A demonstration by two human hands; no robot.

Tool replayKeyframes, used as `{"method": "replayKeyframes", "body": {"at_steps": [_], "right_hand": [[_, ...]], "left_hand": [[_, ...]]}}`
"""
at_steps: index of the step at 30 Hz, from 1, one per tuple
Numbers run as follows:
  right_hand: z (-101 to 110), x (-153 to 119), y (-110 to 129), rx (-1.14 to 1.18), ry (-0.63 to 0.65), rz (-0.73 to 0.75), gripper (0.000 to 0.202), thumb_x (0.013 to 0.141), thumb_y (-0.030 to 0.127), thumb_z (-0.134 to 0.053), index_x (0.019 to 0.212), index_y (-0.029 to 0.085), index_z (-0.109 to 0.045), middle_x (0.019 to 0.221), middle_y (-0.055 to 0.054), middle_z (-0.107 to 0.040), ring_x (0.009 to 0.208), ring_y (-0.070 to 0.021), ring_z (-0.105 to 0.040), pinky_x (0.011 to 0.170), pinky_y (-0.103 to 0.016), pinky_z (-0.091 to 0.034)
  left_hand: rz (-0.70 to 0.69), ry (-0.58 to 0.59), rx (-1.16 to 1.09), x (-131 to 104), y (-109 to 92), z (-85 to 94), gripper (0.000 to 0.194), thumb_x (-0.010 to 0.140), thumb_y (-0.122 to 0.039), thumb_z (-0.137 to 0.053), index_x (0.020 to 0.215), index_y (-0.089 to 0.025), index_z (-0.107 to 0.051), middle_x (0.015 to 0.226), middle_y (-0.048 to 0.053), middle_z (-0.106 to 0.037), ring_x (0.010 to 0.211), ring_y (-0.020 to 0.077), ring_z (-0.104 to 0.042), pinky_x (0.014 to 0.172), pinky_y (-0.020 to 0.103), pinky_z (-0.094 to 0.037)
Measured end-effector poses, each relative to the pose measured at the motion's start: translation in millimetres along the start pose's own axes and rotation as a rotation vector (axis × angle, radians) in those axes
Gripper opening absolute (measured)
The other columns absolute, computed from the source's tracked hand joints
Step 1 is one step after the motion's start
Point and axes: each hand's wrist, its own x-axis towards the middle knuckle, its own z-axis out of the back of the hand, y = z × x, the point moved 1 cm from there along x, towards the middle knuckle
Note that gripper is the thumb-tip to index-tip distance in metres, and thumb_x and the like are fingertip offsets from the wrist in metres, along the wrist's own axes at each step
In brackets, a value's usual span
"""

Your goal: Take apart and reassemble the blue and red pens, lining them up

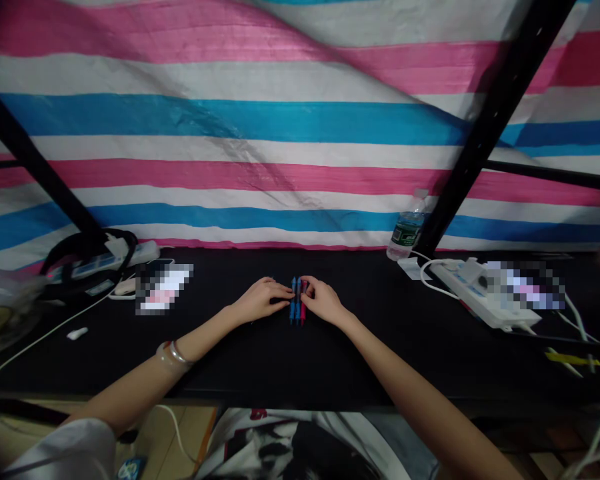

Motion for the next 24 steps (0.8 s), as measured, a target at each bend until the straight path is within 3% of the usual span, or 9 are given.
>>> {"method": "replayKeyframes", "body": {"at_steps": [8,12,16,24], "right_hand": [[1.2,2.0,-2.1,0.065,-0.031,-0.020,0.037,0.080,0.026,-0.049,0.115,0.015,-0.052,0.066,0.001,-0.057,0.057,-0.0109,-0.050,0.055,-0.023,-0.037],[3.1,1.7,-0.3,0.076,-0.075,-0.040,0.036,0.080,0.028,-0.048,0.113,0.015,-0.054,0.064,0.002,-0.055,0.056,-0.0109,-0.049,0.055,-0.023,-0.038],[3.3,0.8,1.6,0.063,-0.072,-0.054,0.036,0.080,0.028,-0.048,0.113,0.015,-0.054,0.063,0.002,-0.055,0.054,-0.0105,-0.049,0.054,-0.023,-0.038],[2.0,1.3,-0.3,0.049,-0.074,-0.060,0.035,0.080,0.027,-0.047,0.113,0.016,-0.054,0.065,0.002,-0.056,0.055,-0.0112,-0.050,0.055,-0.023,-0.039]], "left_hand": [[0.118,-0.100,0.001,-0.6,1.2,-3.0,0.036,0.086,-0.017,-0.041,0.122,-0.021,-0.048,0.106,0.005,-0.065,0.094,0.0167,-0.059,0.084,0.032,-0.037],[0.271,-0.174,0.122,-1.9,2.7,0.9,0.022,0.086,-0.020,-0.040,0.102,-0.018,-0.055,0.095,0.007,-0.062,0.092,0.0206,-0.056,0.081,0.034,-0.037],[0.394,-0.175,0.236,-3.9,2.6,3.5,0.013,0.084,-0.023,-0.043,0.088,-0.018,-0.054,0.089,0.008,-0.058,0.088,0.0229,-0.054,0.078,0.036,-0.038],[0.588,-0.163,0.346,-6.6,5.9,-1.3,0.018,0.081,-0.033,-0.048,0.081,-0.015,-0.051,0.089,0.013,-0.056,0.088,0.0290,-0.053,0.076,0.041,-0.038]]}}
